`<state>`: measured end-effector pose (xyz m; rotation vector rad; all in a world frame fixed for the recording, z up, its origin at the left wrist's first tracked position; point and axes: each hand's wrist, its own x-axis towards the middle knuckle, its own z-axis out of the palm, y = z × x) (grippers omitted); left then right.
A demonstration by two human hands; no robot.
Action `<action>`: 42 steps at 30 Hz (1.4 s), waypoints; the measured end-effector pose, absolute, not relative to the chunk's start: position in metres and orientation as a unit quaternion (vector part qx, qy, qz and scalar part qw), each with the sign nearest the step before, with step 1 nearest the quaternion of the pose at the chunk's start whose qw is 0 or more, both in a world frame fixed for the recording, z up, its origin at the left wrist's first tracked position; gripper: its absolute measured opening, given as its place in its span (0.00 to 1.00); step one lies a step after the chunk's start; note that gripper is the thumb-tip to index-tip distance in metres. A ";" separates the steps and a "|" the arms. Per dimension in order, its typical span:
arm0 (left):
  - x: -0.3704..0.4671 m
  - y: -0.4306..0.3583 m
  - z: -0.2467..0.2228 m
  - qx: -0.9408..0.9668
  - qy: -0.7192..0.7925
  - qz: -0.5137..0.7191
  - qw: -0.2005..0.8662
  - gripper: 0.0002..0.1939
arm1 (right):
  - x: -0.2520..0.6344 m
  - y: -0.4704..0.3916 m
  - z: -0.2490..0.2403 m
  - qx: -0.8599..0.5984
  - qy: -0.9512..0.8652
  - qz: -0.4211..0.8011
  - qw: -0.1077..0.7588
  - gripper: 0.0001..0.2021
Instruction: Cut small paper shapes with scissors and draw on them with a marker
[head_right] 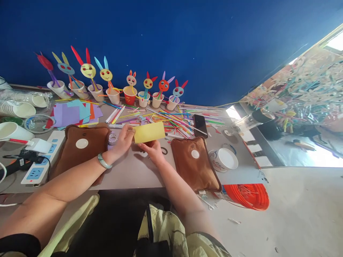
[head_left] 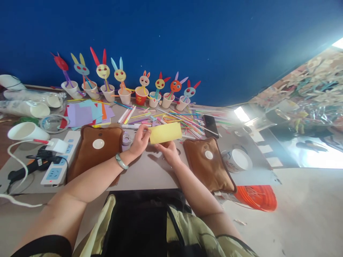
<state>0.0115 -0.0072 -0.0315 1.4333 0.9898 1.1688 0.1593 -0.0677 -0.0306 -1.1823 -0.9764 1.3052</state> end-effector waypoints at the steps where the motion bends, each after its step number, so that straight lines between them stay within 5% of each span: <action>1: 0.012 -0.008 -0.033 0.594 0.400 0.480 0.506 0.16 | 0.159 -0.068 -0.030 -0.503 -0.402 0.540 0.542 0.17; 14: 0.017 -0.005 -0.029 0.517 0.358 0.473 0.618 0.12 | 0.163 -0.062 -0.038 -0.510 -0.363 0.510 0.590 0.12; 26: 0.014 -0.004 -0.026 0.470 0.359 0.456 0.665 0.14 | 0.164 -0.063 -0.036 -0.485 -0.330 0.503 0.635 0.18; 42: 0.011 -0.003 -0.030 0.530 0.353 0.463 0.616 0.17 | 0.166 -0.062 -0.041 -0.476 -0.345 0.529 0.612 0.17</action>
